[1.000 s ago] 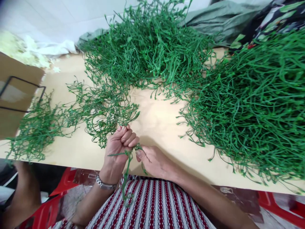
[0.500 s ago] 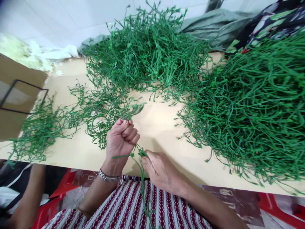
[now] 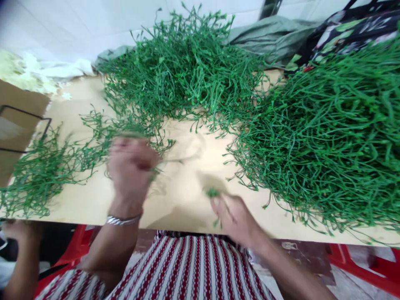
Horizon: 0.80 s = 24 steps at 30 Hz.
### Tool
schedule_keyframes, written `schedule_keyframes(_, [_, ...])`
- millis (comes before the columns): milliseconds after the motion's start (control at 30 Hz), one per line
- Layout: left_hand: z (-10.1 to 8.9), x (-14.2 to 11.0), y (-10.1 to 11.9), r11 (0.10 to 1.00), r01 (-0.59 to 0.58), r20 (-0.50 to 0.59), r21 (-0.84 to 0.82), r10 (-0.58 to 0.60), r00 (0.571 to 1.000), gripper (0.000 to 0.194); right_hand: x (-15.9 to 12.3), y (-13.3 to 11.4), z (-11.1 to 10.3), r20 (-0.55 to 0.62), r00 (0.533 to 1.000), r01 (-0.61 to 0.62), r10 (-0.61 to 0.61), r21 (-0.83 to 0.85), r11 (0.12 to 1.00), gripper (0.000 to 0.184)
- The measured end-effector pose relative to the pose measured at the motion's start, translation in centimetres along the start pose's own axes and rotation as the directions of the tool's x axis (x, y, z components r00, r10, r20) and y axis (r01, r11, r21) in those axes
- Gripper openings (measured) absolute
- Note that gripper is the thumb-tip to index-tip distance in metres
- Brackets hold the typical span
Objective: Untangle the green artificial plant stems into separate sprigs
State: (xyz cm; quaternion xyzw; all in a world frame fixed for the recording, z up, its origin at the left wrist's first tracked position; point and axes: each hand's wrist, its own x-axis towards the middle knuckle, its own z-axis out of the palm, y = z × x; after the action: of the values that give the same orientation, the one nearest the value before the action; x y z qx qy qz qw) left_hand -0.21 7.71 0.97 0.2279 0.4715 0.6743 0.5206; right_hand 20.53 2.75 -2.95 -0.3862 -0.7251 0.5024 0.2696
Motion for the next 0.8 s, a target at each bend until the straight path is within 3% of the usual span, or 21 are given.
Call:
schedule_keyframes(67, [0.0,0.1,-0.5,0.999,0.045,0.062,0.023,-0.046,0.997,0.015,0.9,0.5,-1.2,-0.089,0.996,0.01,-0.018,-0.094,0.996,0.034])
schedule_keyframes(100, [-0.2,0.1,-1.0,0.992,0.12,0.134,0.034,-0.123,0.983,0.014,1.5,0.6,-1.8,-0.108,0.993,0.03,-0.043,-0.127,0.992,0.032])
schedule_keyframes(200, [-0.9,-0.1,-2.5,0.972,0.192,0.242,0.134,-0.221,0.945,0.016,2.5,0.6,-3.3,-0.178,0.979,0.064,-0.099,-0.191,0.98,0.024])
schedule_keyframes(300, [-1.9,-0.4,-3.3,0.926,0.17,0.337,0.336,-0.287,0.896,0.025,2.6,0.1,-4.3,-0.289,0.95,0.047,-0.121,-0.249,0.967,0.015])
schedule_keyframes(433, [-2.5,-1.1,-3.2,0.84,0.082,0.396,0.537,-0.336,0.855,0.035,2.8,-1.1,-4.9,-0.354,0.914,0.082,-0.199,-0.321,0.944,0.014])
schedule_keyframes(533, [-2.4,-1.3,-2.6,0.8,0.051,0.438,0.598,-0.38,0.815,0.038,3.9,-2.0,-4.8,-0.291,0.926,0.126,-0.24,-0.36,0.924,0.014])
schedule_keyframes(633, [-2.1,-1.3,-2.0,0.773,0.037,0.48,0.633,-0.429,0.765,0.038,5.7,-2.4,-4.5,-0.151,0.968,0.14,-0.198,-0.33,0.934,0.017])
schedule_keyframes(733, [-1.8,-1.3,-1.7,0.777,0.047,0.52,0.628,-0.464,0.717,0.038,7.5,-2.0,-3.9,0.064,0.995,0.094,-0.08,-0.241,0.966,0.031])
schedule_keyframes(800, [-1.7,-1.3,-1.7,0.802,0.07,0.529,0.594,-0.455,0.716,0.034,8.3,-1.4,-3.3,0.224,0.974,0.066,-0.027,-0.17,0.983,0.042])
